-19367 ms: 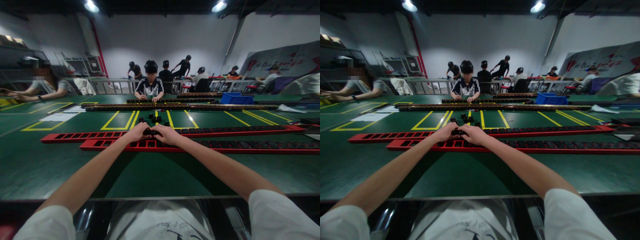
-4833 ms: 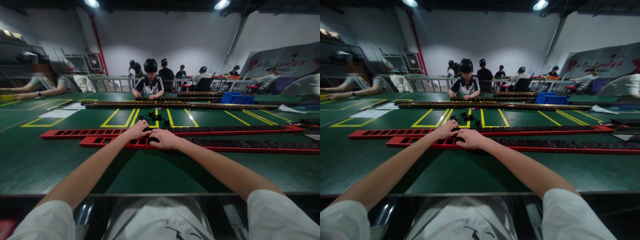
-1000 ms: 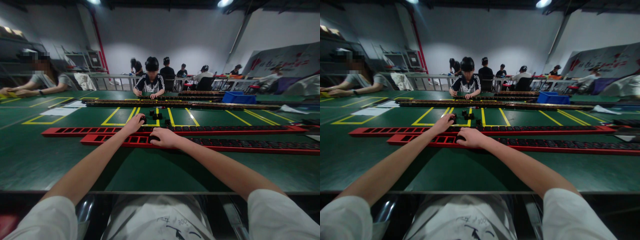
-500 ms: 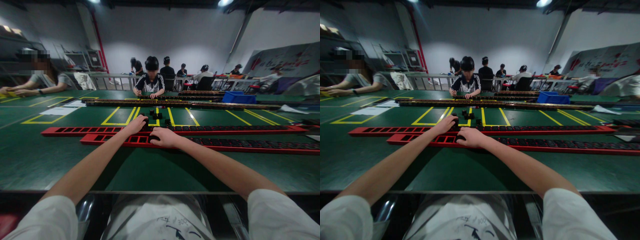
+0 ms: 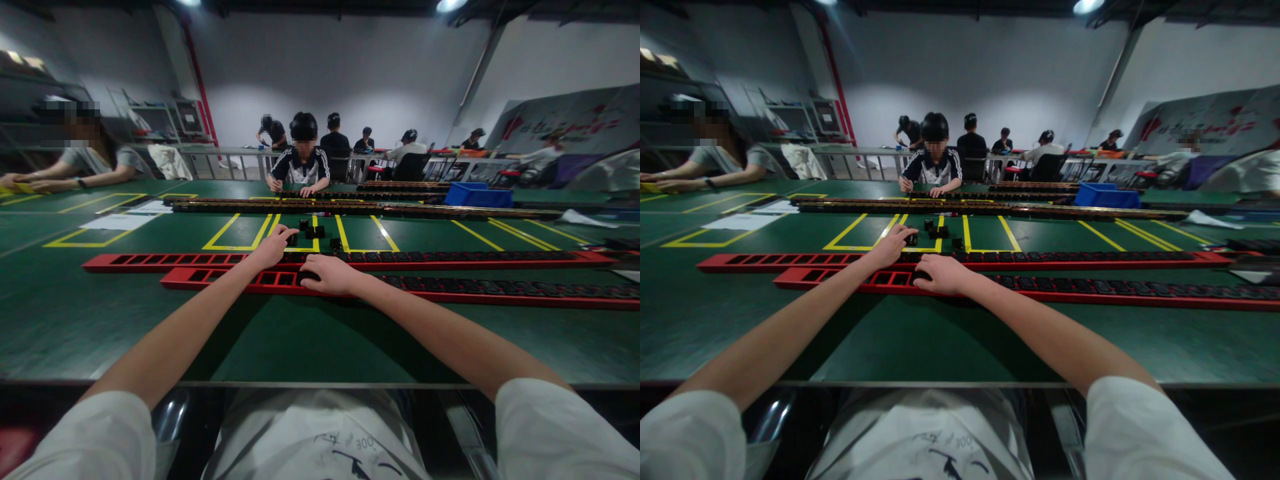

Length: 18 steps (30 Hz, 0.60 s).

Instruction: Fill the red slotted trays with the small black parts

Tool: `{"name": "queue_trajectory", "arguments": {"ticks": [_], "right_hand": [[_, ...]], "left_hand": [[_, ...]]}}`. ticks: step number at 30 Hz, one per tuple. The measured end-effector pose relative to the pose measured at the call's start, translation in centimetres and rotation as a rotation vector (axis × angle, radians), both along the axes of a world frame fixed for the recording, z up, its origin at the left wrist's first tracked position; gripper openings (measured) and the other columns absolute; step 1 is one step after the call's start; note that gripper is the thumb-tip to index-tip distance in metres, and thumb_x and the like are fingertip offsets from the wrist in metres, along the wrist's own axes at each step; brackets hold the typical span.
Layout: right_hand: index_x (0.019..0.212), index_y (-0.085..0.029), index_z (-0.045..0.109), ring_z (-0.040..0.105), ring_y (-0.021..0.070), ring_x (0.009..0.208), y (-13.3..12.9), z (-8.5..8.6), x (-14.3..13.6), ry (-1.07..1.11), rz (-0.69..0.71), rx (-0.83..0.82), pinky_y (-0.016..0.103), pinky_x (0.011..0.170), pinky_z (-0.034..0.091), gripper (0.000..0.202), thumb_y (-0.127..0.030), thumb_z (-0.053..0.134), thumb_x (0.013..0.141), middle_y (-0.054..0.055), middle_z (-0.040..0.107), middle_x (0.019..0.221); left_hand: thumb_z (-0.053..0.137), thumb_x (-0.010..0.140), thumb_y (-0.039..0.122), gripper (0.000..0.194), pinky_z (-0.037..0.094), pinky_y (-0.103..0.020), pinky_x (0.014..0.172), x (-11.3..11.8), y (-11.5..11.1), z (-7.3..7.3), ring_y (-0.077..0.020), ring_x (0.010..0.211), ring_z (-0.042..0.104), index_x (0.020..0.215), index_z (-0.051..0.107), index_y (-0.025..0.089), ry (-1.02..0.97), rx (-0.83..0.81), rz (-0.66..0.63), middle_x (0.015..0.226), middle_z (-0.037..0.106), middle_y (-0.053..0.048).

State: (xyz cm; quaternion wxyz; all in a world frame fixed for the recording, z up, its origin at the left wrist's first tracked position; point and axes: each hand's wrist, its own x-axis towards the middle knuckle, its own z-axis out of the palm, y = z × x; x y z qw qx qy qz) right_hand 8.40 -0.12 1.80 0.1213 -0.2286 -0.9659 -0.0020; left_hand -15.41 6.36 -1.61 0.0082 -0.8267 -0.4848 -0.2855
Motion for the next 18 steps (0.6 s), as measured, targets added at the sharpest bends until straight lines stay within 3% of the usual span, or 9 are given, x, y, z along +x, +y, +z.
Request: {"name": "queue_trajectory", "arguments": {"ticks": [6,11,14,18], "right_hand": [[0.109,-0.013,0.070,0.061,0.0213,0.090,0.2,-0.2,0.0,0.009,0.002,0.002,0.031,0.078,0.046,0.032,-0.039,0.058,0.096,0.012,0.065,0.104],[0.110,-0.013,0.070,0.061,0.0211,0.091,0.4,-0.4,0.0,0.013,0.009,0.007,0.031,0.077,0.046,0.033,-0.040,0.057,0.096,0.011,0.065,0.103],[0.110,-0.013,0.070,0.061,0.0217,0.091,0.4,-0.5,0.1,0.013,0.015,0.011,0.031,0.077,0.047,0.033,-0.040,0.057,0.096,0.011,0.066,0.104],[0.110,-0.012,0.070,0.062,0.0222,0.092,0.3,-0.4,0.1,0.018,0.015,0.009,0.032,0.078,0.047,0.034,-0.040,0.057,0.096,0.012,0.066,0.104]], "left_hand": [[0.039,0.084,0.004,0.050,0.041,-0.043,0.115,-0.1,0.6,-0.4,-0.0233,0.121,0.051,0.127,0.058,0.018,-0.045,0.043,-0.006,0.124,0.048,-0.011],[0.041,0.088,0.013,0.029,0.047,-0.041,0.106,-0.2,1.2,-0.7,-0.0225,0.108,0.058,0.103,0.066,0.016,-0.019,0.005,-0.033,0.114,0.057,-0.010],[0.041,0.089,0.017,0.028,0.048,-0.041,0.103,-0.2,1.3,-0.7,-0.0228,0.106,0.060,0.102,0.065,0.017,0.032,-0.073,-0.034,0.106,0.065,-0.008],[0.040,0.093,0.025,0.032,0.048,-0.040,0.103,-0.2,1.1,-0.4,-0.0237,0.110,0.061,0.113,0.064,0.017,0.050,-0.120,-0.020,0.114,0.068,-0.009]]}}
